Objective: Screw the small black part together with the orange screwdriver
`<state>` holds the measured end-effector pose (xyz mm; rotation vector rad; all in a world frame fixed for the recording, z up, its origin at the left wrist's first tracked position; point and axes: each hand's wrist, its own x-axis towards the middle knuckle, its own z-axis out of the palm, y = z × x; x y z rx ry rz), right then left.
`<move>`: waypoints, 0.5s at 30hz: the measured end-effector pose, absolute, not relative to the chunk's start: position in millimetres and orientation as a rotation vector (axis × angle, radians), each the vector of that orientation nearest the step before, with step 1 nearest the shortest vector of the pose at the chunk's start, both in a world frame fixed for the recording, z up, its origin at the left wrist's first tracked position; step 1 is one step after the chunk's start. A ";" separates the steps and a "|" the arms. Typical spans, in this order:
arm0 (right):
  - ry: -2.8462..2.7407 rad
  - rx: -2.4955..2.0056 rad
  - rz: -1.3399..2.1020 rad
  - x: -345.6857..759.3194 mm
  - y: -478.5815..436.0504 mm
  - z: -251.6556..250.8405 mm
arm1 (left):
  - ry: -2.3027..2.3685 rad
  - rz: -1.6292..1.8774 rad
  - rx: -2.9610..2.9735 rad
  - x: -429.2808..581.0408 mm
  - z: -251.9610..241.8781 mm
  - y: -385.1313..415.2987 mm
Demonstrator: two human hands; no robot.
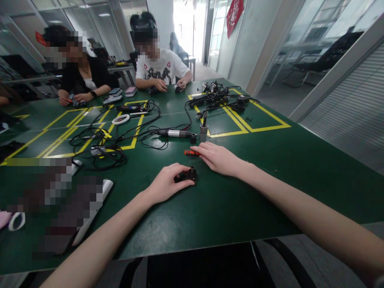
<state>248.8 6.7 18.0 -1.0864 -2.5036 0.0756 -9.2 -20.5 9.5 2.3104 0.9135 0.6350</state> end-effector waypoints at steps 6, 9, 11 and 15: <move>-1.819 -0.868 0.549 275.8 7.8 59.6 | 0.937 0.623 2.274 -3.1 8.8 -15.4; -1.724 -0.703 0.583 271.3 -3.6 87.8 | 0.893 0.587 2.281 1.4 11.0 -13.2; -1.693 -0.653 0.559 259.4 -14.6 101.0 | 0.871 0.571 2.266 5.4 11.4 -11.2; -1.731 -0.528 0.583 231.5 -27.7 104.6 | 0.836 0.573 2.243 14.5 8.5 -6.2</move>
